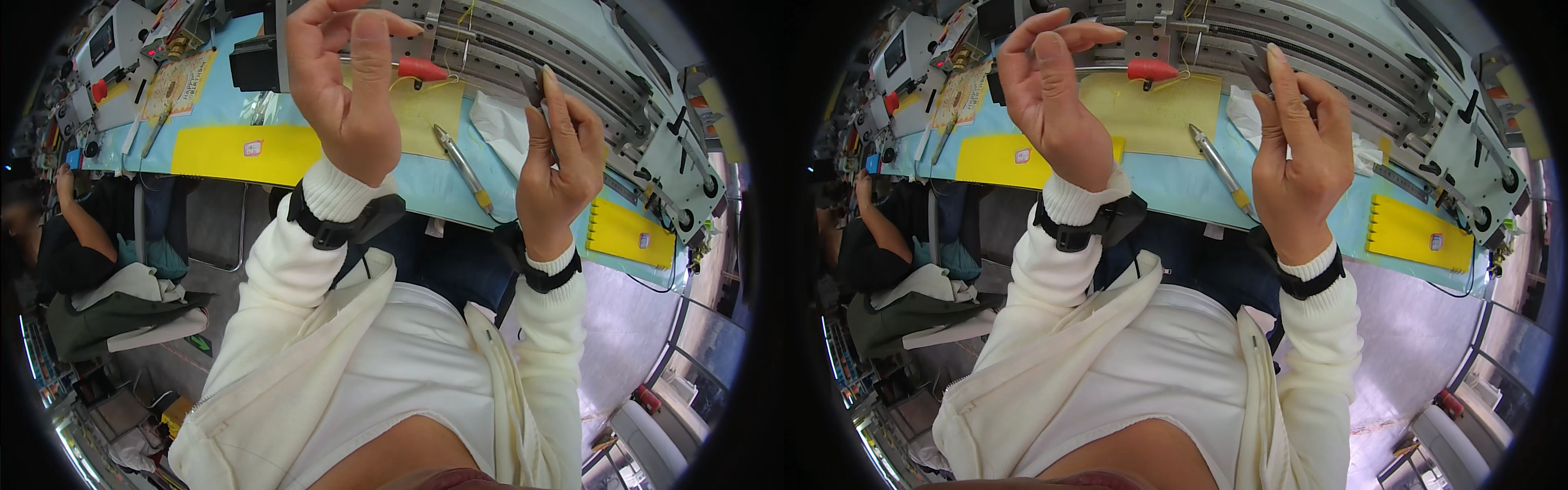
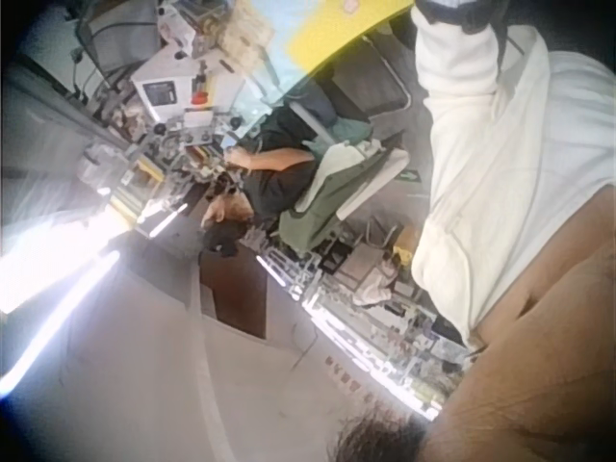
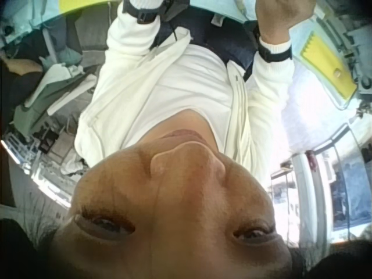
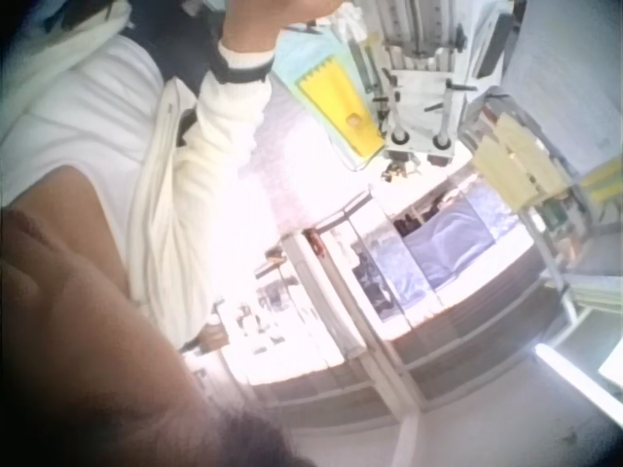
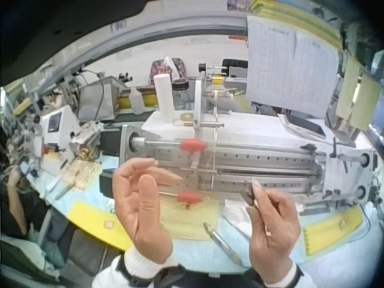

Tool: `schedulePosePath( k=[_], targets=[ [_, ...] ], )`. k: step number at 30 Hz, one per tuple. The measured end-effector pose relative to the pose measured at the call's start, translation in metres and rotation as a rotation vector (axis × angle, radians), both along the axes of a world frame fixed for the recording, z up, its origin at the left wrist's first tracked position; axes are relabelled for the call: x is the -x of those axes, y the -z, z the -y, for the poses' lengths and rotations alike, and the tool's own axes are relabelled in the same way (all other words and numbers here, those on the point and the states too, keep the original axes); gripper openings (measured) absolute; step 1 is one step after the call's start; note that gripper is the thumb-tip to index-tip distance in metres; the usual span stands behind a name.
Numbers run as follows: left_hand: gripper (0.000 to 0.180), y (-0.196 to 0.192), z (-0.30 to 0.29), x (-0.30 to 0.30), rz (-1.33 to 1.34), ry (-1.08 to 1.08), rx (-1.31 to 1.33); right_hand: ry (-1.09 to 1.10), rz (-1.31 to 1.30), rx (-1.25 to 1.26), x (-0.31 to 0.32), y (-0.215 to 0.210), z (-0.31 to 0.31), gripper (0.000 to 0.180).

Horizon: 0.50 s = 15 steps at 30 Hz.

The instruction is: The person uses pliers to strip and cut thin wires, then threads them through a fixture on a benchtop machine. The person repeats this cycle multiple times, handling small wire segments and placing them into the device.

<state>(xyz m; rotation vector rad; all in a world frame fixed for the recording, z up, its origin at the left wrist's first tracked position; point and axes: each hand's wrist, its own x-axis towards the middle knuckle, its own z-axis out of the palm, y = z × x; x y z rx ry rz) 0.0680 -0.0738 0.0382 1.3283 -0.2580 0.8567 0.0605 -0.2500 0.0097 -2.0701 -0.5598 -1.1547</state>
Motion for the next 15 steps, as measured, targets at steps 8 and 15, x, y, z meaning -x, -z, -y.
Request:
schedulePosePath(
  k=[8, 15],
  targets=[
    [0.011, -0.017, 0.005, -0.038, 0.159, -0.551, -0.929, -0.022, -0.071, -0.041, -0.016, -0.029, 0.004, 0.044],
    [0.008, -0.012, 0.006, -0.056, 0.19, -0.595, -0.854, -0.061, -0.13, -0.017, -0.037, -0.034, -0.008, 0.038]
  ],
)
